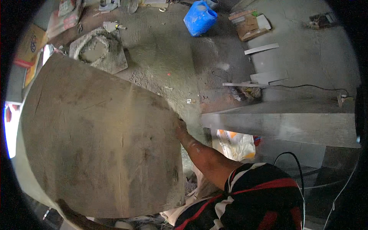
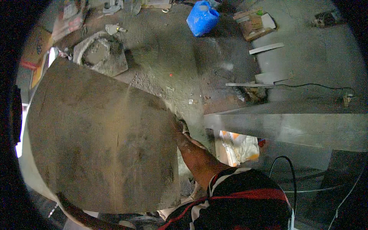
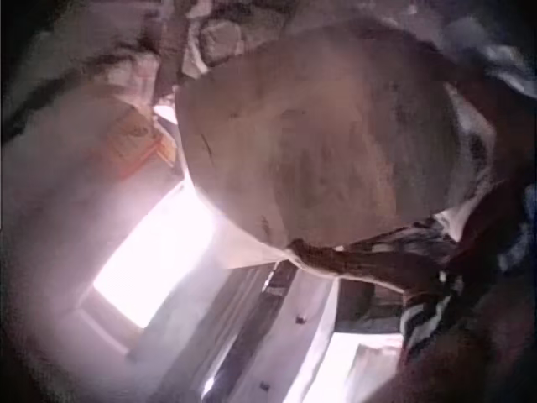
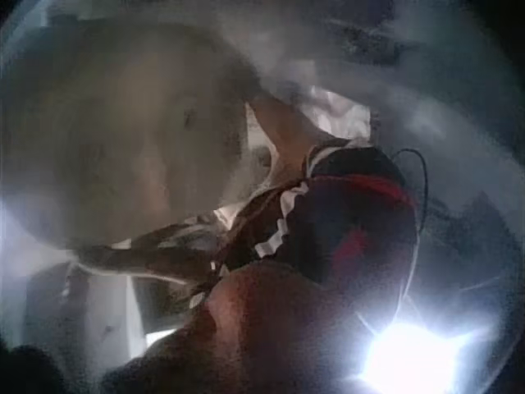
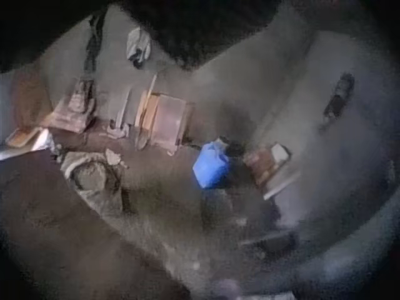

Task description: The person applies mortar to a concrete wall, positions a tile against it, and presses it into place by hand. They then pour water from a cup onto a second tile to clean it and use a trowel to apply mortar to the back of that tile.

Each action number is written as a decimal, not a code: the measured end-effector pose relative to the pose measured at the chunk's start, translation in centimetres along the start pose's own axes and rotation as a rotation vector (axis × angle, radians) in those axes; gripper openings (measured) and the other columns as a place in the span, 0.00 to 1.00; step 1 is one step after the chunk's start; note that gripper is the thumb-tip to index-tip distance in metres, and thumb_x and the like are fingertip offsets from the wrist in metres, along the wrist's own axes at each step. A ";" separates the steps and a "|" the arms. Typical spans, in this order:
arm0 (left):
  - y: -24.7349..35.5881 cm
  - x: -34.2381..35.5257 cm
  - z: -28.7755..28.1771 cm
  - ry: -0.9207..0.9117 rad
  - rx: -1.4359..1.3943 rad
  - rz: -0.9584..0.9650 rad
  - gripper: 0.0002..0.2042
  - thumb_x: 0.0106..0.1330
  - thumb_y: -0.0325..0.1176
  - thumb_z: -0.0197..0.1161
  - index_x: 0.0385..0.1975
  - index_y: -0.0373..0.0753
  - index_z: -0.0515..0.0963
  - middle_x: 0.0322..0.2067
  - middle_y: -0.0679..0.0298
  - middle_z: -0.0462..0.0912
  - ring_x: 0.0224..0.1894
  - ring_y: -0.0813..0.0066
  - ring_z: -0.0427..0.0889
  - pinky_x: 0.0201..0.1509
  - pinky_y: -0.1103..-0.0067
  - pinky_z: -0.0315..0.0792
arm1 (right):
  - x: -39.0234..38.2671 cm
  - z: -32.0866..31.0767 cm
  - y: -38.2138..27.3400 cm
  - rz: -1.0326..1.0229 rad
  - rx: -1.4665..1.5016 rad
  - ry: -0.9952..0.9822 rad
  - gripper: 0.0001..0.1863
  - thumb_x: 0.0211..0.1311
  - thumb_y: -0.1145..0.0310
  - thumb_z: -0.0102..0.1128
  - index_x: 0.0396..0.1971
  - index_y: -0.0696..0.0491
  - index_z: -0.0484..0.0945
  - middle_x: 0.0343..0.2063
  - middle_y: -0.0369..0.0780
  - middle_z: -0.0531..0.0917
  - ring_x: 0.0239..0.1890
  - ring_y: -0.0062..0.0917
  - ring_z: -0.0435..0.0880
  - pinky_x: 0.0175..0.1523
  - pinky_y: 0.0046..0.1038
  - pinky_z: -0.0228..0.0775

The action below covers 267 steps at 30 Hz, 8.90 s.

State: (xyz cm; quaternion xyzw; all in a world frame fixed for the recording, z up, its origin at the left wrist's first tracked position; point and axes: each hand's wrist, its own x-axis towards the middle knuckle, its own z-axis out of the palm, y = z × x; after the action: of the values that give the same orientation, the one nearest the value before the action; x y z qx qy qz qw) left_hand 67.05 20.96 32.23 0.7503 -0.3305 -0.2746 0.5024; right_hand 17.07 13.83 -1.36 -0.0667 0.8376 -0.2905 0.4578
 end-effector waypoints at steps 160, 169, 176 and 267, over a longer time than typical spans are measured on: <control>38.7 80.6 189.6 -1.708 0.455 -0.433 0.16 0.67 0.34 0.63 0.52 0.37 0.81 0.45 0.56 0.86 0.46 0.61 0.86 0.51 0.62 0.80 | 63.9 -4.7 -122.2 0.372 -0.457 0.138 0.42 0.63 0.43 0.61 0.68 0.56 0.64 0.57 0.55 0.79 0.61 0.49 0.76 0.66 0.48 0.67; 39.3 58.1 177.4 -2.312 0.905 -0.073 0.17 0.68 0.36 0.62 0.53 0.38 0.80 0.45 0.55 0.85 0.46 0.60 0.85 0.50 0.61 0.79 | 50.1 -1.9 -114.3 0.534 -0.111 0.348 0.39 0.63 0.45 0.61 0.67 0.55 0.67 0.55 0.51 0.81 0.59 0.46 0.79 0.62 0.46 0.72; 40.0 46.0 169.6 -2.503 1.119 0.282 0.17 0.69 0.38 0.61 0.54 0.39 0.78 0.45 0.55 0.85 0.46 0.59 0.85 0.50 0.61 0.79 | 45.8 1.8 -102.5 0.398 0.251 0.385 0.37 0.60 0.47 0.64 0.63 0.57 0.71 0.53 0.53 0.82 0.56 0.49 0.80 0.59 0.46 0.73; 16.2 -24.5 98.9 -2.736 1.708 2.784 0.08 0.61 0.35 0.63 0.28 0.37 0.84 0.22 0.62 0.81 0.21 0.72 0.77 0.25 0.71 0.71 | 3.4 35.4 -54.0 1.187 1.689 0.890 0.16 0.68 0.56 0.58 0.42 0.52 0.82 0.22 0.41 0.81 0.22 0.27 0.83 0.24 0.32 0.75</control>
State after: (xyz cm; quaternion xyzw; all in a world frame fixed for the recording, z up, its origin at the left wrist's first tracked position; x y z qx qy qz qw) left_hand -25.54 -21.25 15.30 0.5600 0.6069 -0.1278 0.5493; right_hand 35.34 -46.94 11.17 0.7841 0.3602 -0.4987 0.0821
